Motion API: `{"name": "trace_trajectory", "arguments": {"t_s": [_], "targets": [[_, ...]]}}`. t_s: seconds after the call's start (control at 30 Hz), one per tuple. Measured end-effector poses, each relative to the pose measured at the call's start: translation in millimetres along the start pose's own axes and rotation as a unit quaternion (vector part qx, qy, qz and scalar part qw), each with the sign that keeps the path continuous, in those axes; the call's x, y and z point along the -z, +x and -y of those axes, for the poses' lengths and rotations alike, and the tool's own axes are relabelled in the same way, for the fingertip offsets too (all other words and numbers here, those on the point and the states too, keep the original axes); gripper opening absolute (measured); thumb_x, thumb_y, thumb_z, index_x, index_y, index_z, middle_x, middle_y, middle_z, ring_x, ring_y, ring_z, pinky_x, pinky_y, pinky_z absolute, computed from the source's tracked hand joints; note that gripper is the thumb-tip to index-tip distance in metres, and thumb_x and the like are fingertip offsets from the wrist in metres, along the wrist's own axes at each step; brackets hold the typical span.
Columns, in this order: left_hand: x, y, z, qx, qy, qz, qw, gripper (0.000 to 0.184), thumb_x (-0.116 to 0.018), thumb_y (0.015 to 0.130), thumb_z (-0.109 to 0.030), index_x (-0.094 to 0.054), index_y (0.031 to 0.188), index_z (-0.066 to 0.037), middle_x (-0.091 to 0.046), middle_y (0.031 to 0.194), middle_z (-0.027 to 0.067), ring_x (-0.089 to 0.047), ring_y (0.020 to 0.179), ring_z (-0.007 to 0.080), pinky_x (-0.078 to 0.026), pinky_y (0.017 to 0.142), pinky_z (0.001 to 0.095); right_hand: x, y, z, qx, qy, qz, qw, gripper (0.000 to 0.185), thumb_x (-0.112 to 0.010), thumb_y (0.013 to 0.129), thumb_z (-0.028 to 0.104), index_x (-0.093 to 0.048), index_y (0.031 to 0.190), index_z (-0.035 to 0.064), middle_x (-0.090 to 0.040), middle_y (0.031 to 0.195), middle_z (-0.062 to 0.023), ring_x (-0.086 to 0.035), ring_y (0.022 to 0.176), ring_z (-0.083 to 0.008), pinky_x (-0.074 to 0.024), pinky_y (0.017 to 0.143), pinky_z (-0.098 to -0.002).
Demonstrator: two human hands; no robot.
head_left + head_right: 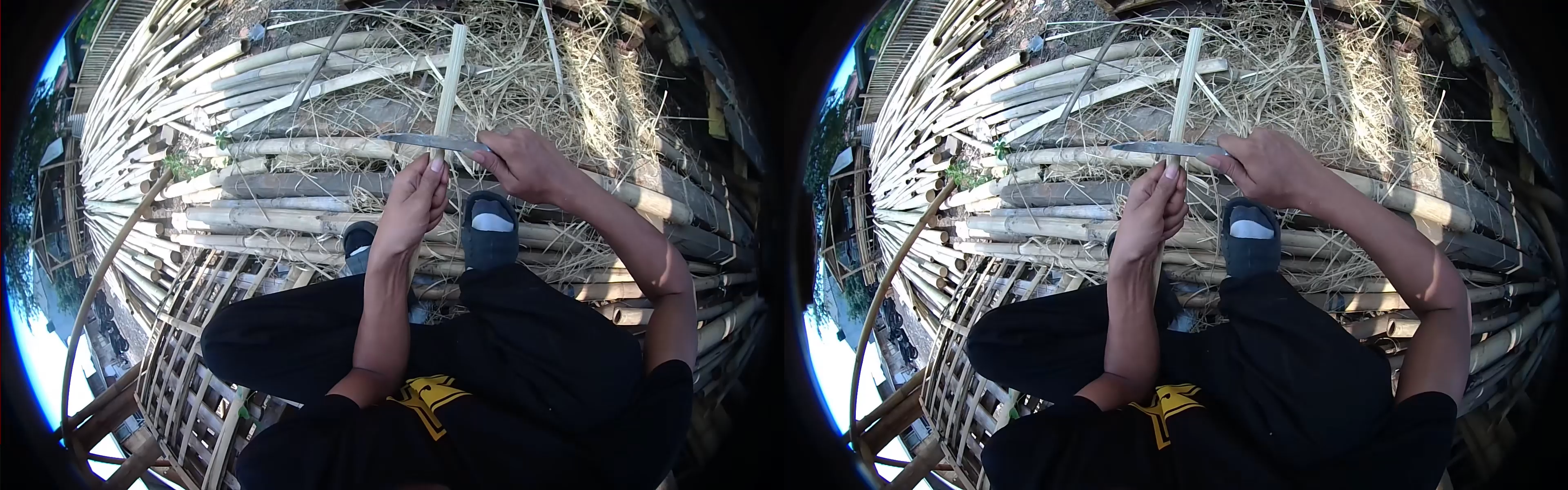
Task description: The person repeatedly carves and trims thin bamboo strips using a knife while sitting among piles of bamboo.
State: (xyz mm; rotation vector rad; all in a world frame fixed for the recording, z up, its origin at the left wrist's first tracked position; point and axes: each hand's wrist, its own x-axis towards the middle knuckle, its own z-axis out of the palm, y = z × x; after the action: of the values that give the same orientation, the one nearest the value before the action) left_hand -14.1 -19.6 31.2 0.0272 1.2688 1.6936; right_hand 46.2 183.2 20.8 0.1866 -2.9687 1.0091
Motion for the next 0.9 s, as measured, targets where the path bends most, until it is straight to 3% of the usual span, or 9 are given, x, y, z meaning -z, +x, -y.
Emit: {"name": "trace_trajectory", "arguments": {"t_s": [0.5,0.57,0.6,0.63,0.7,0.73,0.77,0.87,0.9], "targets": [[-3,19,1,-0.008,0.064,-0.061,0.996,0.027,-0.041,0.102,-0.029,-0.046,0.086,-0.008,-0.032,0.055,-0.0077,-0.026,0.040,0.0011,-0.019,0.036,0.0190,2,20,-56,0.050,-0.144,-0.079,0.985,0.044,-0.039,0.097,0.049,-0.056,0.084,0.0098,-0.052,0.048,-0.0104,-0.057,0.045,-0.0293,-0.0438,0.043,-0.0416],[5,8,0,0.000,0.043,-0.038,0.998,0.027,-0.042,0.102,-0.029,-0.045,0.086,-0.008,-0.029,0.055,-0.0080,-0.023,0.040,0.0009,-0.017,0.035,0.0190,5,27,-69,-0.052,-0.177,-0.099,0.978,0.042,-0.038,0.099,0.042,-0.056,0.084,0.0071,-0.050,0.047,-0.0072,-0.052,0.040,-0.0274,-0.0417,0.041,-0.0400],[9,1,-1,0.005,0.022,-0.012,1.000,0.026,-0.042,0.102,-0.030,-0.045,0.087,-0.008,-0.026,0.055,-0.0083,-0.021,0.040,0.0007,-0.014,0.034,0.0190,29,40,-122,-0.329,-0.101,-0.124,0.931,0.042,-0.036,0.100,0.037,-0.057,0.086,0.0030,-0.049,0.048,-0.0049,-0.049,0.041,-0.0246,-0.0421,0.043,-0.0410],[13,-9,3,0.021,0.005,-0.013,1.000,0.026,-0.042,0.102,-0.029,-0.045,0.087,-0.008,-0.025,0.054,-0.0081,-0.019,0.039,0.0009,-0.013,0.033,0.0195,82,24,-168,-0.390,-0.127,-0.137,0.902,0.046,-0.032,0.100,0.036,-0.057,0.088,0.0004,-0.048,0.052,-0.0035,-0.045,0.044,-0.0209,-0.0431,0.048,-0.0411],[10,-12,-8,0.007,0.013,-0.019,1.000,0.027,-0.041,0.102,-0.029,-0.046,0.088,-0.007,-0.025,0.054,-0.0081,-0.019,0.039,0.0011,-0.014,0.033,0.0193,147,-5,-226,-0.303,-0.253,-0.337,0.855,0.049,-0.033,0.099,0.044,-0.057,0.082,0.0051,-0.041,0.053,0.0014,-0.039,0.046,-0.0090,-0.0363,0.044,-0.0284],[10,-12,-14,-0.012,0.003,-0.016,1.000,0.027,-0.041,0.102,-0.029,-0.046,0.088,-0.007,-0.025,0.054,-0.0081,-0.019,0.039,0.0012,-0.014,0.033,0.0192,168,-12,-212,-0.255,-0.198,-0.381,0.867,0.052,-0.034,0.099,0.045,-0.060,0.116,0.0029,-0.061,0.066,-0.0049,-0.053,0.053,-0.0199,-0.0454,0.055,-0.0362],[12,-6,-14,-0.022,-0.008,0.000,1.000,0.026,-0.041,0.102,-0.029,-0.047,0.091,-0.007,-0.027,0.053,-0.0071,-0.020,0.038,0.0018,-0.016,0.032,0.0189,170,-11,-201,-0.250,-0.201,-0.384,0.865,0.052,-0.034,0.099,0.045,-0.060,0.116,0.0029,-0.061,0.066,-0.0049,-0.053,0.053,-0.0199,-0.0454,0.055,-0.0362],[-6,-1,-10,-0.031,-0.003,0.002,1.000,0.024,-0.042,0.102,-0.029,-0.047,0.094,-0.007,-0.030,0.052,-0.0051,-0.022,0.036,0.0026,-0.020,0.032,0.0185,150,-8,-158,-0.300,0.113,-0.326,0.889,0.039,-0.046,0.098,0.044,-0.059,0.090,0.0084,-0.040,0.055,0.0076,-0.034,0.043,-0.0038,-0.0266,0.039,-0.0236],[-5,0,-7,-0.031,-0.006,0.009,0.999,0.022,-0.043,0.102,-0.028,-0.047,0.097,-0.007,-0.039,0.053,-0.0027,-0.028,0.037,0.0031,-0.025,0.033,0.0183,123,3,-114,-0.318,0.122,-0.278,0.898,0.049,-0.041,0.097,0.051,-0.055,0.081,0.0065,-0.037,0.053,0.0051,-0.038,0.046,-0.0050,-0.0327,0.042,-0.0248]]}}
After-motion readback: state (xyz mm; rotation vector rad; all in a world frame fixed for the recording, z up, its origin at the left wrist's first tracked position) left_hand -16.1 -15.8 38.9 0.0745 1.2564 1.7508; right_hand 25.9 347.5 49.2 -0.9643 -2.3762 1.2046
